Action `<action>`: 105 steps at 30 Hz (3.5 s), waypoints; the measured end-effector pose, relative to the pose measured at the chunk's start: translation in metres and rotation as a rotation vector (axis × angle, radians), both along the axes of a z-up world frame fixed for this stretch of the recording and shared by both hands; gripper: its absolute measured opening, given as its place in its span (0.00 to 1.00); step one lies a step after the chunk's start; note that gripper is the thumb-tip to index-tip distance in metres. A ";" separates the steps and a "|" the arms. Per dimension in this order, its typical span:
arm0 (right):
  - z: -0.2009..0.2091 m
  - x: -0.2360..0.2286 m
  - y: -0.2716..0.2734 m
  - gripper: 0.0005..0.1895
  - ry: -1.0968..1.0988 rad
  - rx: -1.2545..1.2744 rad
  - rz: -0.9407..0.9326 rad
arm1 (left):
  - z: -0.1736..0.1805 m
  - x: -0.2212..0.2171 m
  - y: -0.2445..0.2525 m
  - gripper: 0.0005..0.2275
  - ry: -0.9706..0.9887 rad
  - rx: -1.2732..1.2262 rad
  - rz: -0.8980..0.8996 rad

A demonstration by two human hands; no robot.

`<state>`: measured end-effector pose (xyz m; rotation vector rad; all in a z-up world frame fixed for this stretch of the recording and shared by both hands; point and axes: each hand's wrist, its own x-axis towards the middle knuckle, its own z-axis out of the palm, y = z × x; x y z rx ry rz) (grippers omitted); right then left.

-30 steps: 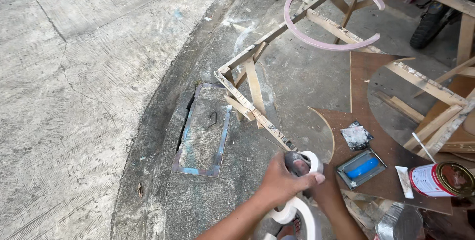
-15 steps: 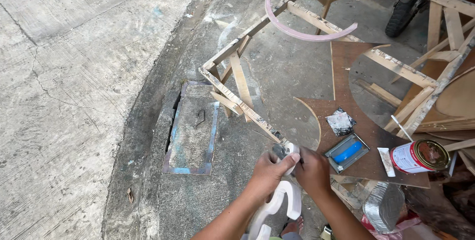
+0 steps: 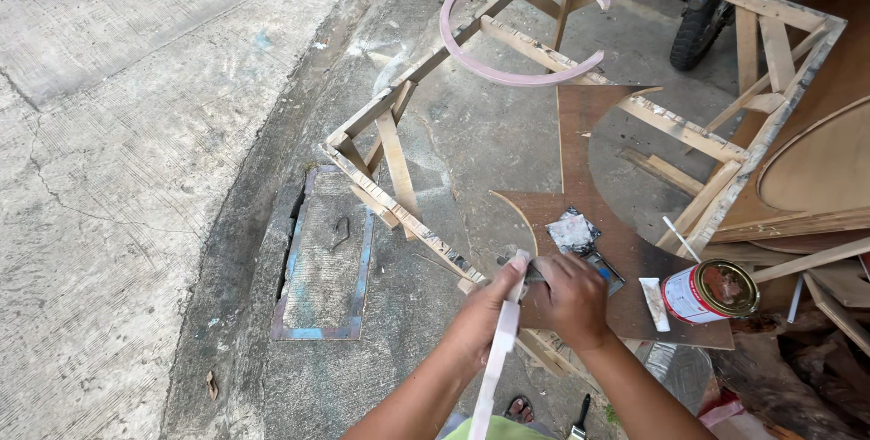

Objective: The person sands a white decorative letter with a sanding block, rotating it to smooth all surfaces. The person holds the letter with one hand and uses the other to rub the sanding block over its curves and edges.

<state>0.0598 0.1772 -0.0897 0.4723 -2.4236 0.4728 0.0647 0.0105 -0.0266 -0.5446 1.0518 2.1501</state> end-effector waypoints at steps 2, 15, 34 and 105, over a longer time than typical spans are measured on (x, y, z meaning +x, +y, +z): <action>0.027 -0.003 -0.006 0.08 -0.612 -0.401 -0.146 | 0.021 0.002 0.005 0.25 0.154 -0.252 -0.112; 0.006 -0.004 0.072 0.02 0.146 0.056 0.071 | -0.019 -0.006 0.075 0.19 0.038 -0.228 -0.065; 0.002 -0.023 0.119 0.05 0.293 0.105 0.147 | -0.022 -0.018 0.120 0.22 -0.019 -0.107 -0.063; 0.002 -0.025 0.055 0.04 -0.408 -1.187 0.028 | 0.057 -0.124 0.034 0.48 1.568 -0.245 -0.657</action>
